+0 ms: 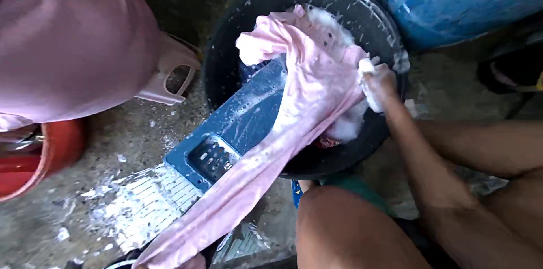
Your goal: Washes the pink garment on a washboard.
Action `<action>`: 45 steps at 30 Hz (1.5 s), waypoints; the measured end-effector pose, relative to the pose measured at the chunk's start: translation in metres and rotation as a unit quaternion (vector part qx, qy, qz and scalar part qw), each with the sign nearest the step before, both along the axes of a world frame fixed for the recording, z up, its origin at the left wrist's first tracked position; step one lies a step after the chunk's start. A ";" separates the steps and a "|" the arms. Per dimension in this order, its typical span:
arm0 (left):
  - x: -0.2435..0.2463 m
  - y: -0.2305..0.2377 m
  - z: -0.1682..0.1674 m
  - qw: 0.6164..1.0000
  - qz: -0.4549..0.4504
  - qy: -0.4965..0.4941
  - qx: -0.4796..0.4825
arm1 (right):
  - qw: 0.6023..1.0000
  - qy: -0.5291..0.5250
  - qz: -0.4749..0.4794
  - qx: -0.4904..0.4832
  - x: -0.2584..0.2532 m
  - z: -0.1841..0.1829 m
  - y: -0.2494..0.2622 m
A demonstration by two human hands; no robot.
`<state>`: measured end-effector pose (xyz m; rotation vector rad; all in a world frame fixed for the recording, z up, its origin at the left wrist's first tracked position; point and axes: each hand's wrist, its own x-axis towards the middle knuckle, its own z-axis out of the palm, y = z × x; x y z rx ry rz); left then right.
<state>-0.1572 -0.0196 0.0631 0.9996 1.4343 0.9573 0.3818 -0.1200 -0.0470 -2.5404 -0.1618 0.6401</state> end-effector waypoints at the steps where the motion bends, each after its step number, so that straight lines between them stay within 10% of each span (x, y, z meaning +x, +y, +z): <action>1: 0.001 0.001 -0.013 1.000 0.006 0.014 0.008 | 1.000 -0.005 0.023 0.000 -0.020 0.005 0.013; 4: 0.025 0.012 -0.054 0.996 0.015 0.084 0.037 | 0.965 -0.048 0.223 0.132 -0.142 0.022 0.062; 8: 0.093 0.026 -0.080 0.940 -0.026 0.332 -0.068 | 0.749 -0.143 0.569 0.309 -0.229 -0.012 0.072; 15: 0.110 0.031 -0.089 0.905 0.002 0.415 -0.092 | 0.960 -0.097 0.263 -0.020 -0.033 -0.050 0.102; 19: 0.104 0.029 -0.087 0.904 -0.017 0.419 -0.076 | 0.854 -0.103 0.446 0.248 -0.219 -0.014 0.069; 21: 0.105 0.029 -0.087 0.906 -0.027 0.416 -0.074 | 0.806 -0.102 0.507 0.287 -0.230 -0.020 0.059; 27: 0.108 0.028 -0.088 0.908 -0.001 0.411 -0.082 | 0.955 -0.110 0.275 -0.018 -0.031 -0.078 0.083; 30: 0.106 0.027 -0.091 0.905 -0.006 0.417 -0.080 | 0.936 -0.090 0.326 0.100 -0.124 -0.026 0.088; 34: 0.102 0.028 -0.090 0.906 -0.026 0.417 -0.064 | 0.776 -0.107 0.543 0.304 -0.231 -0.022 0.072; 40: 0.108 0.029 -0.090 0.898 -0.008 0.433 -0.075 | 0.951 -0.113 0.287 0.014 -0.031 -0.076 0.101; 43: 0.106 0.028 -0.092 0.899 -0.011 0.430 -0.082 | 0.946 -0.100 0.299 0.073 -0.110 -0.031 0.100; 45: 0.105 0.026 -0.091 0.898 -0.017 0.433 -0.070 | 0.874 -0.124 0.420 0.211 -0.205 -0.023 0.082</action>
